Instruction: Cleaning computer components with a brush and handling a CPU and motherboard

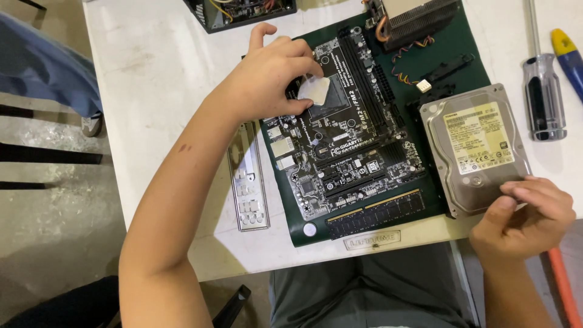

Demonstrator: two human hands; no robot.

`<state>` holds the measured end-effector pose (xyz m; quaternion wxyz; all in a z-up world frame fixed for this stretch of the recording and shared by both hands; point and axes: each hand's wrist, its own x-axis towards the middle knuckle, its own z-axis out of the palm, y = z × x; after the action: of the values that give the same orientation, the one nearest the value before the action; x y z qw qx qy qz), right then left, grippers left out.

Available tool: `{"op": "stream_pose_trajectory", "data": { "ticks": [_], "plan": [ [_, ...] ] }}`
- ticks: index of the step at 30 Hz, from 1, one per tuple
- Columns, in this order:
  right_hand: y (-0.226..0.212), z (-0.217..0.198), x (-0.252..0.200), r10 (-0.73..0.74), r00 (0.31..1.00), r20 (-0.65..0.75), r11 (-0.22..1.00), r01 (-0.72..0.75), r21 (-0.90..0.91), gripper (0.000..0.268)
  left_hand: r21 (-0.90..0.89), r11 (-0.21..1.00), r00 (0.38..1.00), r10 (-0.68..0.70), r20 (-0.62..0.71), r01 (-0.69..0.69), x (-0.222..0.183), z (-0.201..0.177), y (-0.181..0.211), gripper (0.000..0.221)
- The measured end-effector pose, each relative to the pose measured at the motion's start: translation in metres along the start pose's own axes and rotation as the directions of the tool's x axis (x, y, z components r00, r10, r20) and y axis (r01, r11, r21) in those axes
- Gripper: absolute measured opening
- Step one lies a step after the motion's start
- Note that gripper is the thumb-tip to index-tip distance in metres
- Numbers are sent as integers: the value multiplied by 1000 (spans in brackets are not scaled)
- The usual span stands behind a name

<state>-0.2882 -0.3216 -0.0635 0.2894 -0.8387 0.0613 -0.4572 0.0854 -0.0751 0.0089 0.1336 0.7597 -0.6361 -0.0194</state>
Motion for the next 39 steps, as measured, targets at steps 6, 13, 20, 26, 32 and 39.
{"op": "stream_pose_trajectory", "data": {
  "ticks": [6, 13, 20, 26, 32, 39],
  "plan": [
    [0, -2, -1, -25, 1000, 7, 999, 25, -45, 11, -52, 999, 1000, 1, 14, 0, -2, -6, 6, 44],
    [-2, 0, 1, -20, 1000, -7, 998, 20, -57, 18, 152, 977, 986, -139, -94, 152, -5, 0, 33, 65],
    [1, 0, -1, 0, 1000, -20, 1000, 0, -12, 15, 202, 891, 914, -390, -114, 406, -7, 11, 61, 71],
    [3, -1, 0, -33, 998, -50, 999, 32, -19, 14, 159, 863, 877, -471, -94, 480, -5, 14, 62, 71],
    [0, 0, 5, -54, 997, -47, 997, 51, -59, 19, 46, 827, 827, -556, -83, 560, 0, 22, 59, 63],
    [3, 0, 1, -75, 996, -40, 995, 72, -75, 17, 77, 788, 790, -602, -117, 611, 5, 31, 56, 56]
  ]
}}
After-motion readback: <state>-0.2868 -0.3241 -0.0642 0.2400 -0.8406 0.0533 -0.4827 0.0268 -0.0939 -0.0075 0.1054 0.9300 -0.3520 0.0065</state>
